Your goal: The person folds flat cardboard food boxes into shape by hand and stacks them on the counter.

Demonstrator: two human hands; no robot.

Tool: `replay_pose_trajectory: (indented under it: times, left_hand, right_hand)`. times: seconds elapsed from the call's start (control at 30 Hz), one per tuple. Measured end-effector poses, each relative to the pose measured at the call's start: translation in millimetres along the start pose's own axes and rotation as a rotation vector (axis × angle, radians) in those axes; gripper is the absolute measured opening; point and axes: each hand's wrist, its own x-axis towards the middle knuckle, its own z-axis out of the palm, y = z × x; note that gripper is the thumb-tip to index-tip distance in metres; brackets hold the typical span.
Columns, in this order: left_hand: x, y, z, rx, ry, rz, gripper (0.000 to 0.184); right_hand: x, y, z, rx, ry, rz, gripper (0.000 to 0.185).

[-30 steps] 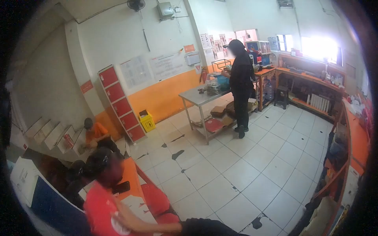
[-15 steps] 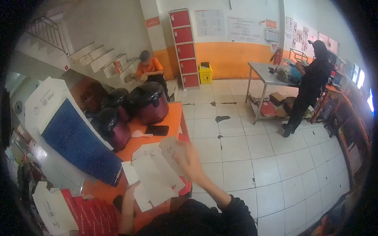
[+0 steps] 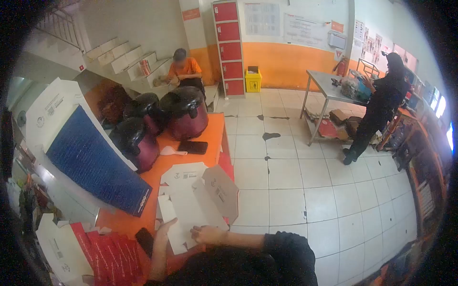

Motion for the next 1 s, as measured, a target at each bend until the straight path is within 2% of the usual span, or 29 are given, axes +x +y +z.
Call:
replay_pose_trajectory:
  times: [0.07,0.17,0.2,0.3,0.33,0.43,0.47,0.5,0.53,0.57,0.6,0.63,0.7,0.73,0.83,0.93,1.0]
  left_hand:
    - [-13.6,13.8,23.1,0.035,-0.006,0.1,0.045]
    - [2.5,14.3,23.4,0.305,0.216,0.106,0.05]
    - [4.8,21.1,19.9,0.438,0.133,0.167,0.065]
    - [-20.4,39.5,22.2,1.104,0.383,0.65,0.083]
    - [-36.8,53.2,25.1,1.082,0.192,0.702,0.095]
    - [-80.5,79.4,33.7,1.381,-0.471,0.576,0.102]
    - [-95.5,73.9,37.3,1.389,-0.397,0.51,0.088]
    - [-103.4,53.4,36.5,1.394,-0.34,0.457,0.076]
    - [-79.0,15.9,-2.7,1.598,-0.44,0.594,0.089]
    - [-73.6,3.5,-9.8,1.586,-0.427,0.555,0.086]
    - [-65.8,-2.5,-9.6,1.548,-0.404,0.518,0.082]
    - [-57.1,-9.7,-9.9,1.517,-0.382,0.497,0.079]
    - [-40.7,-12.0,-9.7,1.445,-0.355,0.46,0.072]
    - [-32.9,-11.6,-9.2,1.407,-0.348,0.436,0.069]
    - [-9.1,-9.4,-18.9,1.268,-0.332,0.331,0.059]
    - [19.3,0.5,-41.6,1.119,-0.342,0.195,0.051]
    - [36.6,8.7,-58.3,1.045,-0.37,0.098,0.045]
  right_hand:
    - [4.5,15.0,9.2,0.058,0.032,-0.064,0.014]
    - [14.6,42.6,19.9,0.396,-0.175,-0.017,0.018]
    - [18.9,48.8,14.1,0.533,-0.14,0.003,0.023]
    - [31.0,67.7,23.6,0.614,-0.239,0.04,0.026]
    - [34.1,75.2,34.5,0.678,-0.236,0.07,0.03]
    - [37.4,92.9,43.5,0.852,-0.128,0.067,0.035]
    - [42.0,99.2,45.7,0.829,-0.244,0.135,0.041]
    - [46.8,109.2,72.4,0.848,-0.161,0.061,0.045]
    - [49.8,118.0,102.6,0.853,-0.076,0.001,0.048]
    - [58.3,123.3,103.8,0.989,-0.289,0.13,0.052]
    - [69.1,128.4,101.9,0.979,-0.414,0.134,0.053]
    - [78.4,128.8,97.7,0.822,-0.479,0.129,0.05]
    - [83.0,120.6,67.9,0.792,-0.532,0.159,0.05]
    - [84.4,120.5,70.0,0.725,-0.575,0.153,0.049]
    - [75.7,121.3,78.3,0.783,-0.539,0.284,0.049]
    - [72.1,118.9,74.4,0.809,-0.483,0.204,0.048]
    - [74.0,119.2,68.1,0.809,-0.552,0.193,0.056]
